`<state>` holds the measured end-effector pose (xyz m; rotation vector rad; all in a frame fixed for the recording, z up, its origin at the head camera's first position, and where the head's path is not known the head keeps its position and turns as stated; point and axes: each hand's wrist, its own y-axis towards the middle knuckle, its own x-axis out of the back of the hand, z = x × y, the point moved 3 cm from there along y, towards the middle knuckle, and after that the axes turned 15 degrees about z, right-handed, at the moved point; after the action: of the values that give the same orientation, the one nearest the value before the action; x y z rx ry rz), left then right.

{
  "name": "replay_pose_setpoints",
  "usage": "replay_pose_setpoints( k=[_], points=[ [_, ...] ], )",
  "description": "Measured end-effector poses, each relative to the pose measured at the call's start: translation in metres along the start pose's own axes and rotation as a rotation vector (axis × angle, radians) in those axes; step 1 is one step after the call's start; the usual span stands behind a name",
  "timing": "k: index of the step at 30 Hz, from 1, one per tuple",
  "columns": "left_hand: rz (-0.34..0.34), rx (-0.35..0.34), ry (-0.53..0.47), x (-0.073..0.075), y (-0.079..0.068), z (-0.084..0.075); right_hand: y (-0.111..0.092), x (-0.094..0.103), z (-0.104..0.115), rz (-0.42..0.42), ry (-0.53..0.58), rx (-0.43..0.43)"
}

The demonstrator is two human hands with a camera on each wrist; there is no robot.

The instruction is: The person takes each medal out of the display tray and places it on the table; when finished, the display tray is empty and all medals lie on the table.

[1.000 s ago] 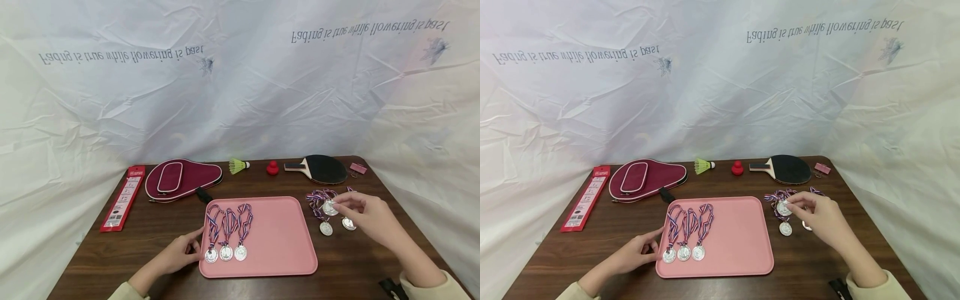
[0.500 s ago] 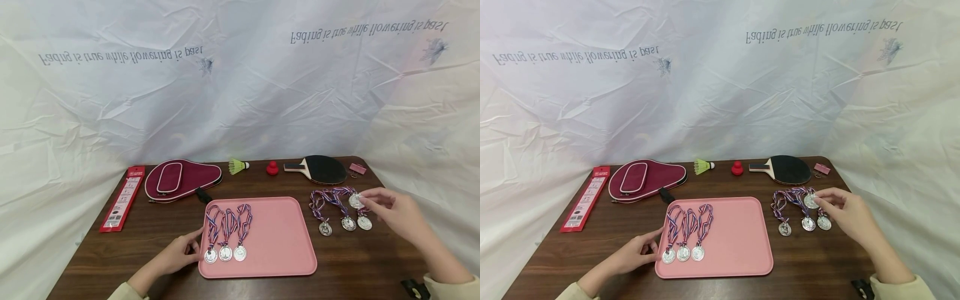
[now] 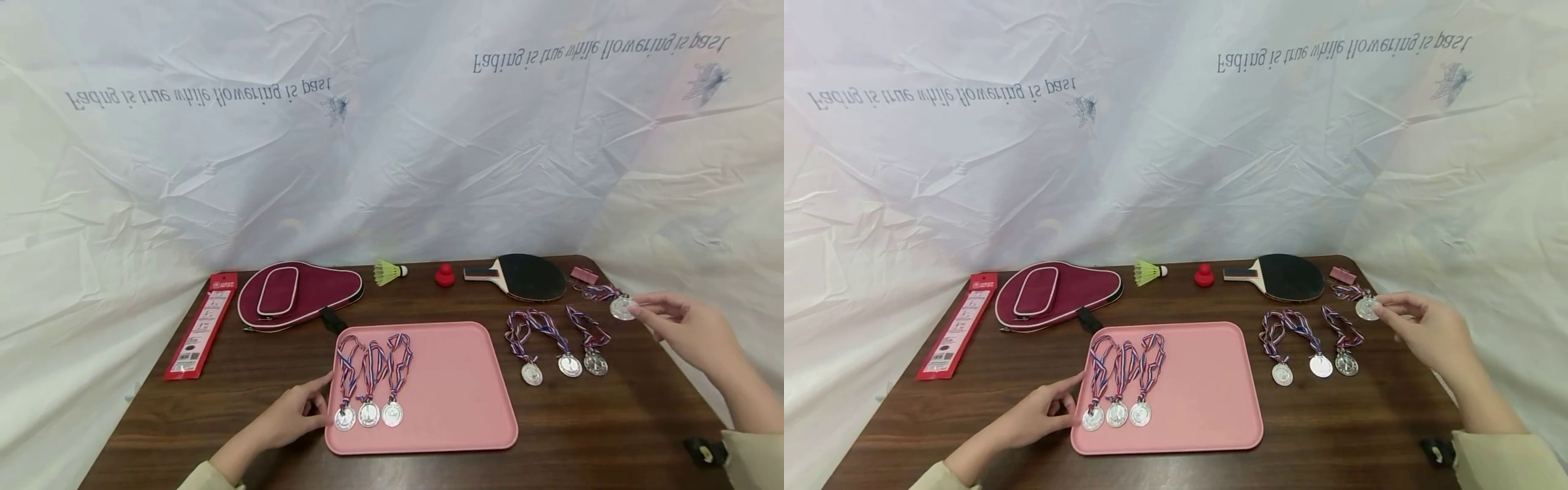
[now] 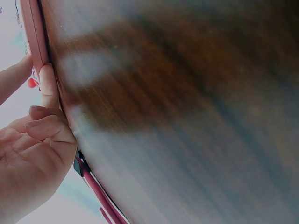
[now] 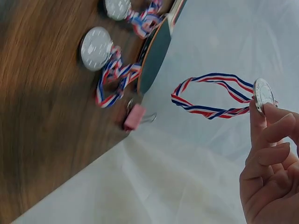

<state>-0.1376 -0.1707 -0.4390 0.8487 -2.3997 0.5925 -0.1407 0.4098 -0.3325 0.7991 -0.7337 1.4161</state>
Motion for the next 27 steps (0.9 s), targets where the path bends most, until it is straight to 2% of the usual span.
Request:
replay_pose_setpoints(
  k=[5,12,22,24,27],
  points=[
    [-0.003,0.001,0.005,-0.001,0.0,0.003,0.009,0.003,-0.019,0.006,-0.054,-0.056],
    [-0.005,0.002,0.024,-0.002,0.0,0.004,0.02,-0.003,-0.048,0.026,-0.042,-0.117],
    [0.003,0.018,0.011,-0.001,0.002,0.006,0.027,-0.012,-0.071,0.039,0.0,-0.085],
    [0.004,0.021,0.005,-0.001,0.002,0.007,0.026,-0.015,-0.075,0.078,-0.01,-0.097],
    [0.0,0.019,0.003,-0.001,0.002,0.008,0.024,-0.021,-0.082,0.187,-0.022,-0.128]
  ],
)
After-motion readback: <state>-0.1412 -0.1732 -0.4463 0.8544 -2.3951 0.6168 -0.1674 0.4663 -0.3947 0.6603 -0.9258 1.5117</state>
